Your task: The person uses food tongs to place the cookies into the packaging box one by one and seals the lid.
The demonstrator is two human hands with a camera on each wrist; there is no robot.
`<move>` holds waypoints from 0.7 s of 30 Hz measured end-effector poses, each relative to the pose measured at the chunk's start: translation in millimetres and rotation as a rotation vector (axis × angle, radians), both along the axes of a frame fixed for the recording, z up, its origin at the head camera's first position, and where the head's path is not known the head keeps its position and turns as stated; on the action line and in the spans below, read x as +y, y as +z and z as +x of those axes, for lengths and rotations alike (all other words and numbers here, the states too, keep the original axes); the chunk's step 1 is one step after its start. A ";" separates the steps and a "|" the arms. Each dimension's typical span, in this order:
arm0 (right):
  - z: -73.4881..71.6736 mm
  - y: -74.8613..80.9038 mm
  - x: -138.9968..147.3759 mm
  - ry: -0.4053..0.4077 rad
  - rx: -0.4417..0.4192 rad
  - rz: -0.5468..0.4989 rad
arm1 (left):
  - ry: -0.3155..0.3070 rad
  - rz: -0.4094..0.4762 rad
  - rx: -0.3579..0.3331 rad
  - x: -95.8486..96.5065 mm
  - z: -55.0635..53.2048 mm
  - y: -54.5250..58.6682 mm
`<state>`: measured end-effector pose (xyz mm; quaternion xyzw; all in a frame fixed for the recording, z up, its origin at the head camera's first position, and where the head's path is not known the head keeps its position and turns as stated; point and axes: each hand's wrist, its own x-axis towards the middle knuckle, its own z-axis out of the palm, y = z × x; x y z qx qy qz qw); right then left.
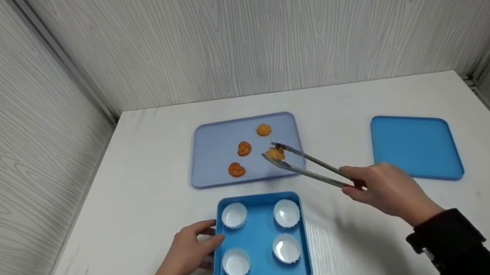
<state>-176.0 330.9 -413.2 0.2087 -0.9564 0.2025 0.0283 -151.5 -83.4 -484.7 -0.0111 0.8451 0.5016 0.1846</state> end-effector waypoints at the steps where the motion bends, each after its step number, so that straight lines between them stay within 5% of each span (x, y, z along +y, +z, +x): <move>1: 4.0 1.6 2.1 0.006 0.005 0.007 | 0.001 -0.001 -0.001 0.1 -0.3 0.0; 7: 23.8 10.2 13.3 0.039 0.013 0.038 | 0.004 -0.019 -0.006 1.4 -1.4 -0.1; 13: 36.3 19.9 21.3 0.044 -0.091 0.097 | 0.001 -0.035 0.007 1.6 -0.6 0.4; 21: 46.0 28.3 23.5 0.139 -0.140 0.167 | 0.000 0.056 -0.002 -0.1 1.9 1.0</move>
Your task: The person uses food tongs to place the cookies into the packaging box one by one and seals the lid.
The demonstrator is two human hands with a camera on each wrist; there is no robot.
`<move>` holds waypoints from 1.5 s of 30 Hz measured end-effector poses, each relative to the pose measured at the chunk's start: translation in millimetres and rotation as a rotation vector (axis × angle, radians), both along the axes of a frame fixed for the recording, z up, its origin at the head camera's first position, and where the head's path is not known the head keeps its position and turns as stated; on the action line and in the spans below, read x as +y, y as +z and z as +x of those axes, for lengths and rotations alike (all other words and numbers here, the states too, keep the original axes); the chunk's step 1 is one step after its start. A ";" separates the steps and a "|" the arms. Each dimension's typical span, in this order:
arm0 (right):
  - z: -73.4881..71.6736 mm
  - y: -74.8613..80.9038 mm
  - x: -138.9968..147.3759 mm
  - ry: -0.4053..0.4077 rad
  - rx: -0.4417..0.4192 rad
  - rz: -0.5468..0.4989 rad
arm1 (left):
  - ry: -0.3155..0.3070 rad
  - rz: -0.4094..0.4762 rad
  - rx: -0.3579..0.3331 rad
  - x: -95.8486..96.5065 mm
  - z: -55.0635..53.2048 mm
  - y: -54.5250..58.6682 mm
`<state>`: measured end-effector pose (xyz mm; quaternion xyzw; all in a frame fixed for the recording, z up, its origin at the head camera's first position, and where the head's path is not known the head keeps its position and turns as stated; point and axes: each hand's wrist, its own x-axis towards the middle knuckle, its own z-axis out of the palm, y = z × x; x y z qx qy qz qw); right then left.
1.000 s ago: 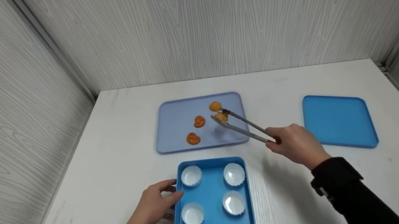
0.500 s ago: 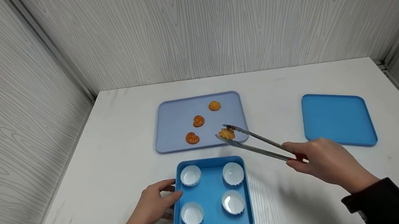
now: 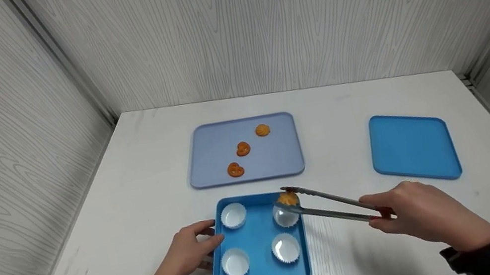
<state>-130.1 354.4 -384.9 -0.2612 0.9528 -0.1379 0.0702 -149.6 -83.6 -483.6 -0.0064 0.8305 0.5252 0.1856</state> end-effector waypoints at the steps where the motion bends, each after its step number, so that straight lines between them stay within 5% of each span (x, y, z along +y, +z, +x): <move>1: 0.2 0.6 -0.9 0.009 -0.015 0.012 | -0.001 -0.001 0.001 -0.1 -0.1 -0.3; 6: -0.6 3.8 -6.7 0.036 -0.066 0.057 | -0.002 -0.018 0.004 -0.1 -0.9 -0.5; 22: -1.3 10.7 -20.4 0.100 -0.013 0.067 | -0.003 -0.032 0.009 1.2 -0.1 0.3; 45: -3.8 13.7 -29.0 0.075 -0.012 0.121 | 0.004 -0.056 0.006 2.1 -0.1 0.2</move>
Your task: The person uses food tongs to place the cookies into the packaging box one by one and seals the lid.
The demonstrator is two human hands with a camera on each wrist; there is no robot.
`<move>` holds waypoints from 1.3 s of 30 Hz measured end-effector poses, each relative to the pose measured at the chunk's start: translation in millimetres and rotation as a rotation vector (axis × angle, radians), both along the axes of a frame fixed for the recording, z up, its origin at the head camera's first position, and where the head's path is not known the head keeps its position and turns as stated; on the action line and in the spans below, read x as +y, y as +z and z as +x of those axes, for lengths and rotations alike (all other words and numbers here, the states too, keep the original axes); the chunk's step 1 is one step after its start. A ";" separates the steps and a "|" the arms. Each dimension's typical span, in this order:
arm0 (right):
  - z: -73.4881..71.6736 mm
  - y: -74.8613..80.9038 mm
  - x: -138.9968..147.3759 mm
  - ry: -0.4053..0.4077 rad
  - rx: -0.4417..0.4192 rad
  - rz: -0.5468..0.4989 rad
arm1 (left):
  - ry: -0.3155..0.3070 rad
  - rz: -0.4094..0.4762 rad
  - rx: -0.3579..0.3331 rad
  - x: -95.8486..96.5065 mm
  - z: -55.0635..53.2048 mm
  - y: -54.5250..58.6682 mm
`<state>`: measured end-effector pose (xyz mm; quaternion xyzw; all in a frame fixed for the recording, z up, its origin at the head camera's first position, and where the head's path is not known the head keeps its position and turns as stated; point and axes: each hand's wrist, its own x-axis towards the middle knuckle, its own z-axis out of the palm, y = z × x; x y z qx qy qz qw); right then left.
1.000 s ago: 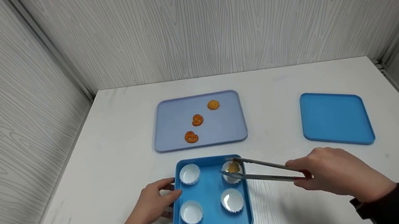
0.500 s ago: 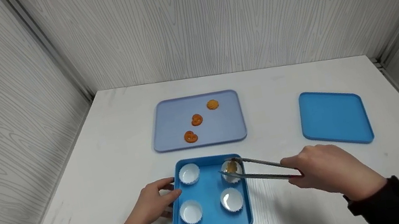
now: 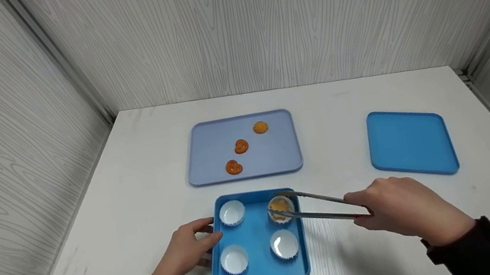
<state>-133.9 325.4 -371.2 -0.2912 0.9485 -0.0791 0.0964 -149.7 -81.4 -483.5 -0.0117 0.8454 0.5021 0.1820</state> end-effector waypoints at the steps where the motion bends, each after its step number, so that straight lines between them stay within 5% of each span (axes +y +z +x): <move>1: -0.3 0.4 -0.1 -0.005 -0.005 -0.001 | 0.001 0.000 -0.002 0.0 -0.1 0.1; 7: -2.6 3.0 0.8 -0.050 0.001 -0.013 | 0.012 0.012 -0.013 -0.5 -0.3 0.8; 19: -12.7 -1.7 2.1 -0.095 0.144 -0.147 | 0.005 0.031 -0.005 -1.4 1.0 -0.4; 39: -77.9 -37.4 -28.0 -0.212 0.137 -0.259 | 0.006 0.017 -0.012 -0.4 0.2 0.8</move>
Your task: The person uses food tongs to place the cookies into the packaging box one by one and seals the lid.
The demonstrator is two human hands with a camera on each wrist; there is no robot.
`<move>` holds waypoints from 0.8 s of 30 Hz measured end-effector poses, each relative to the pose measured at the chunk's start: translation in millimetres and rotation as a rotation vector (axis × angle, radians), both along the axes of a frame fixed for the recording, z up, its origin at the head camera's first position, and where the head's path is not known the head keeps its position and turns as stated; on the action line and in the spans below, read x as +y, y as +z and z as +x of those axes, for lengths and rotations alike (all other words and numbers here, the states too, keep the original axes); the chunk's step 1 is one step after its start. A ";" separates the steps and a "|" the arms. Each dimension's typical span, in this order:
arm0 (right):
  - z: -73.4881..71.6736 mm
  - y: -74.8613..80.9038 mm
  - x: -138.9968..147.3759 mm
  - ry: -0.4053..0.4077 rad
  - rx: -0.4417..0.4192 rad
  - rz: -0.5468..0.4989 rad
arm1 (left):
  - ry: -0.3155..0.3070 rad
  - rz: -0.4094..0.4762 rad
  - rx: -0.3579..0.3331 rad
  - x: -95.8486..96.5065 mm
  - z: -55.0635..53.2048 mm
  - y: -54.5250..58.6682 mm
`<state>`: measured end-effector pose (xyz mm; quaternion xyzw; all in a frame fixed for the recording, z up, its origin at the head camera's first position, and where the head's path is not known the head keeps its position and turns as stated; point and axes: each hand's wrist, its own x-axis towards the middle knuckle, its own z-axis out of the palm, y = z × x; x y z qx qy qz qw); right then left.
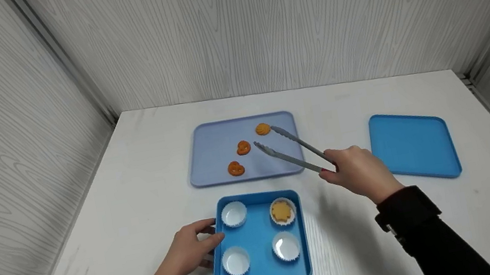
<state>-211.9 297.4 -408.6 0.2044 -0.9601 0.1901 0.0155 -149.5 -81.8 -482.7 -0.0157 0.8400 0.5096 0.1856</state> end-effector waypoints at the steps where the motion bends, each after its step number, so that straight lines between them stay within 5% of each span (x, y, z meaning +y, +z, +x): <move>1: -3.4 -1.9 -1.7 -0.006 -0.001 -0.001 | -0.001 0.003 -0.001 0.0 0.2 -0.2; 24: -52.8 -35.0 -29.2 -0.072 -0.056 -0.006 | 0.005 0.010 -0.019 0.2 -1.3 -0.7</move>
